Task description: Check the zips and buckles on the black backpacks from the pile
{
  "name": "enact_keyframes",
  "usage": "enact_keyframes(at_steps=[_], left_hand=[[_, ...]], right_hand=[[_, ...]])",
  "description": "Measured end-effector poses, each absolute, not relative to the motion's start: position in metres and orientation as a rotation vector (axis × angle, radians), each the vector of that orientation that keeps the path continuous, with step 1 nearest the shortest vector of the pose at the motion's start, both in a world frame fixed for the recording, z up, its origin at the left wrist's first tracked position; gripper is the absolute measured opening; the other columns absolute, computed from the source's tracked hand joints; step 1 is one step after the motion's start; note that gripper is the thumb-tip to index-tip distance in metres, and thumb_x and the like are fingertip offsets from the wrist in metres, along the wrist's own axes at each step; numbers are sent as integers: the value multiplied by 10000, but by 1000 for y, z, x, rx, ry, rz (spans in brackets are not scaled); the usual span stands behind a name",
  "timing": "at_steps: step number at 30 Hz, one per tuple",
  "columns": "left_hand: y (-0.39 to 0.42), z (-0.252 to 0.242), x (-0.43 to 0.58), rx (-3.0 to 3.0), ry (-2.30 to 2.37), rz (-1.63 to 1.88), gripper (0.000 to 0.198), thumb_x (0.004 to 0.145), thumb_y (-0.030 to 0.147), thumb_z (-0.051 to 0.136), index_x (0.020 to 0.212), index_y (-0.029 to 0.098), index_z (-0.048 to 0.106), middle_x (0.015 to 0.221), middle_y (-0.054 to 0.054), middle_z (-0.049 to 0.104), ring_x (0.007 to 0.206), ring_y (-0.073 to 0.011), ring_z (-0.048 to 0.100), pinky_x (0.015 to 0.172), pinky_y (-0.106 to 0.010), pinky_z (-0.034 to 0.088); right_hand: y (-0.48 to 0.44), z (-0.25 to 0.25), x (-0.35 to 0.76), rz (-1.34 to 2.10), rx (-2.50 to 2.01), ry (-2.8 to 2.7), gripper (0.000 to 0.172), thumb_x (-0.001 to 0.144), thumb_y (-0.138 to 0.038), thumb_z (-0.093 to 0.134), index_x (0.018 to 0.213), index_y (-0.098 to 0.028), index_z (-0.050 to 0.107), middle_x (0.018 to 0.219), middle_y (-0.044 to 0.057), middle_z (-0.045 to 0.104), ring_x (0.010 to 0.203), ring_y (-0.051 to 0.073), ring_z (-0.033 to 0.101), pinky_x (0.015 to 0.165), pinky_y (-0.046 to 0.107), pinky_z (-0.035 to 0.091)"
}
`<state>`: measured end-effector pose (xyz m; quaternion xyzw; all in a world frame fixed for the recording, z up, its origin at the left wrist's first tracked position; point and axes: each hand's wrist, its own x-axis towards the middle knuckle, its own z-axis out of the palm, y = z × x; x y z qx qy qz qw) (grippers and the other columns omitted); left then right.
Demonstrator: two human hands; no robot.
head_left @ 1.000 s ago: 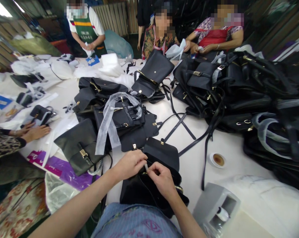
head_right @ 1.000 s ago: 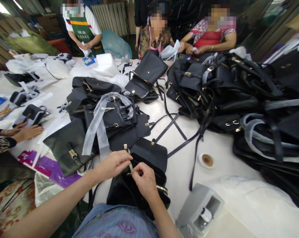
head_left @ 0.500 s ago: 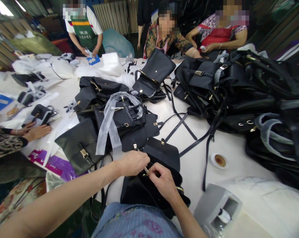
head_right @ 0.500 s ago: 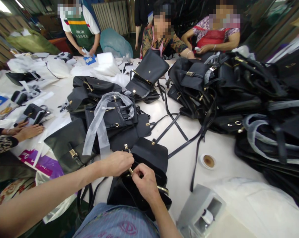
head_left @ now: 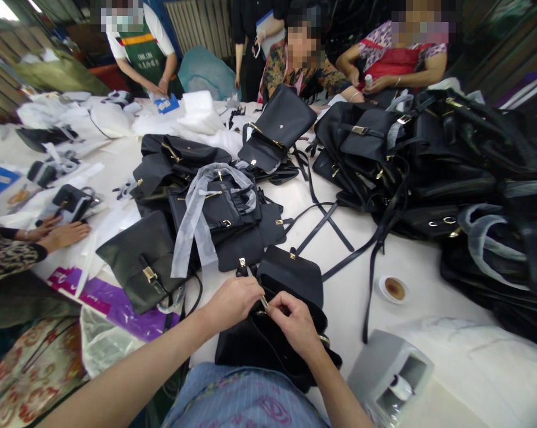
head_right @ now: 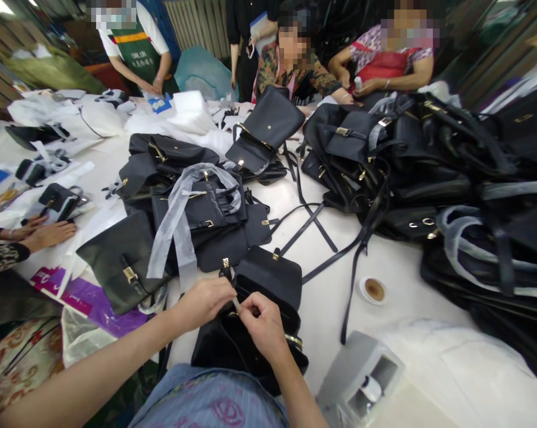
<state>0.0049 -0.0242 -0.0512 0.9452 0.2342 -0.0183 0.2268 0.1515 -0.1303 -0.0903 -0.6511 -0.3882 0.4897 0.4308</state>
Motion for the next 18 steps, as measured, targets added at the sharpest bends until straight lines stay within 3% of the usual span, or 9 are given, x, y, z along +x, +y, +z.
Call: enact_keyframes(at_steps=[3,8,13,18], left_hand=[[-24,-48,8,2828,480,-193,145,878,87,489,814,171,588,805,-38,618,747,-190,576,637,-283,427],[-20,-50,9,2997,296,-189,79,895,146,477,873,165,550,854,-65,593,764,-226,541,631,-327,416],[-15,-55,12,2654,547,-239,101,900,158,429,878,186,523,871,-48,591,787,-200,541,666,-297,398],[-12,-58,14,2404,737,-244,214,918,185,343,752,200,478,708,-8,541,667,-167,511,607,-271,349]], right_hand=[[-132,-89,151,1212,-1621,-987,166,737,-284,572,601,-196,535,583,-42,464,574,122,419,557,253,334],[-133,-89,150,1182,-1611,-1009,164,748,-258,580,605,-196,531,589,-41,483,579,122,441,565,252,345],[-133,-88,151,1112,-1539,-1106,182,772,-233,573,600,-199,523,635,-30,510,625,133,478,611,259,370],[-134,-90,156,1111,-1555,-1066,163,808,-248,558,652,-203,572,690,-16,563,682,151,518,677,277,392]])
